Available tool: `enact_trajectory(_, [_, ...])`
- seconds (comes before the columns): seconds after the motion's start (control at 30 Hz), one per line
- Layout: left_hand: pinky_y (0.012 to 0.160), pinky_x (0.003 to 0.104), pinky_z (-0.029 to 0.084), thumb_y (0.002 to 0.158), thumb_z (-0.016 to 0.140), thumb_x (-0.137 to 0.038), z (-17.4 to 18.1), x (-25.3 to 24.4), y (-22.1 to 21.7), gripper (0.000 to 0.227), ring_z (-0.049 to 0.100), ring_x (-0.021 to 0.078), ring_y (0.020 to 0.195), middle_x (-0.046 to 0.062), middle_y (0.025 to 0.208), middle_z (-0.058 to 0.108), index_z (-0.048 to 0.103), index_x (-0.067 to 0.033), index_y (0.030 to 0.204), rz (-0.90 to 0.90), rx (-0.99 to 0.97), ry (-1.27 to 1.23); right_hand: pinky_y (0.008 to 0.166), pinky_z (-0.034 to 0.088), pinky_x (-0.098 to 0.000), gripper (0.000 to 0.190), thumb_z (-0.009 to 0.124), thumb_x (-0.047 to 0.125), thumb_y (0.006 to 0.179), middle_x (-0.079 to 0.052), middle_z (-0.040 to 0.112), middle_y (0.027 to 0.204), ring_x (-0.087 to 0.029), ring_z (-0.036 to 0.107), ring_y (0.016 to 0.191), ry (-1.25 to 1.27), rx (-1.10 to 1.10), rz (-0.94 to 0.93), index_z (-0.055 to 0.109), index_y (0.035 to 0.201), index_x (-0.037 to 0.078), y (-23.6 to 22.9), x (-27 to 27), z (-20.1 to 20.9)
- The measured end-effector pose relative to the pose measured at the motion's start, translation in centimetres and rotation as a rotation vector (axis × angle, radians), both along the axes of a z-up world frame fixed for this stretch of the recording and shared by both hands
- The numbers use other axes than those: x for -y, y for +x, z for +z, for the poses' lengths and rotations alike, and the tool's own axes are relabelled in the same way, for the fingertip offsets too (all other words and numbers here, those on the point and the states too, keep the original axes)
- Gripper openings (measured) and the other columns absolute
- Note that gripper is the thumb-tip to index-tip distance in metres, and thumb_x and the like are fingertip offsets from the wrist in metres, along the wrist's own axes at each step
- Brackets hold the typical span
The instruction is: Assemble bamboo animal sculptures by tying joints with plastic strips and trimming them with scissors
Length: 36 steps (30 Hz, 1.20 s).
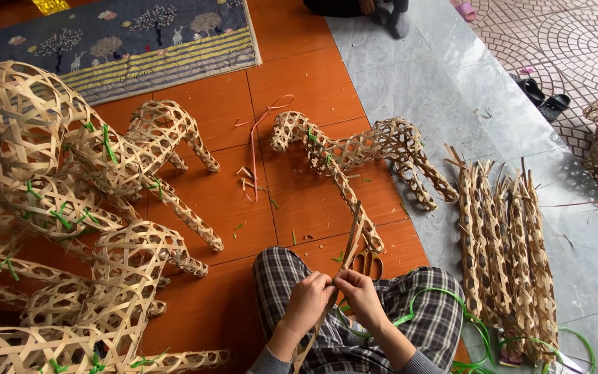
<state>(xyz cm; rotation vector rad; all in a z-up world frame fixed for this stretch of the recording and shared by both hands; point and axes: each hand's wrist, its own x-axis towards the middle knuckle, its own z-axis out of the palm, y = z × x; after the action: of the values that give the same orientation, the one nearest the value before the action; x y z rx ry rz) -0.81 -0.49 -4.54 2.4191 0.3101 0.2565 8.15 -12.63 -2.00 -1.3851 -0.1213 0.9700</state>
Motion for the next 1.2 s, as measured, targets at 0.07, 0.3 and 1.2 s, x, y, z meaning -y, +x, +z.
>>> enact_trajectory(0.07, [0.06, 0.031, 0.056, 0.082, 0.075, -0.008, -0.9, 0.0, 0.1, 0.016, 0.064, 0.0213, 0.069, 0.009, 0.083, 0.065, 0.066, -0.0023, 0.093, -0.007, -0.009, 0.041, 0.039, 0.024, -0.0218, 0.019, 0.062, 0.005, 0.093, -0.001, 0.051, 0.063, -0.007, 0.035, 0.05, -0.008, 0.038, 0.002, 0.062, 0.075, 0.003, 0.2, 0.0, -0.9])
enact_trajectory(0.3, [0.045, 0.031, 0.04, 0.091, 0.062, -0.01, -1.1, -0.4, 0.6, 0.016, 0.05, 0.0155, 0.054, 0.004, 0.068, 0.058, 0.058, -0.0084, 0.076, 0.017, -0.036, -0.026, 0.071, 0.05, -0.0242, 0.008, 0.061, 0.004, 0.087, -0.004, 0.068, 0.078, -0.011, 0.061, 0.075, -0.105, 0.372, 0.209, 0.065, 0.081, 0.005, 1.5, 0.3, -1.2])
enact_trajectory(1.2, [0.102, 0.039, 0.052, 0.081, 0.081, -0.022, -1.2, -3.7, -4.2, 0.032, 0.062, 0.0264, 0.109, 0.006, 0.111, 0.045, 0.053, -0.0107, 0.091, 0.352, -0.299, -0.702, 0.093, 0.047, -0.0507, 0.058, 0.058, 0.036, 0.081, -0.025, 0.067, 0.114, -0.047, 0.063, 0.106, -0.892, 0.557, 0.276, 0.044, 0.13, 0.008, 12.1, 4.0, -39.7])
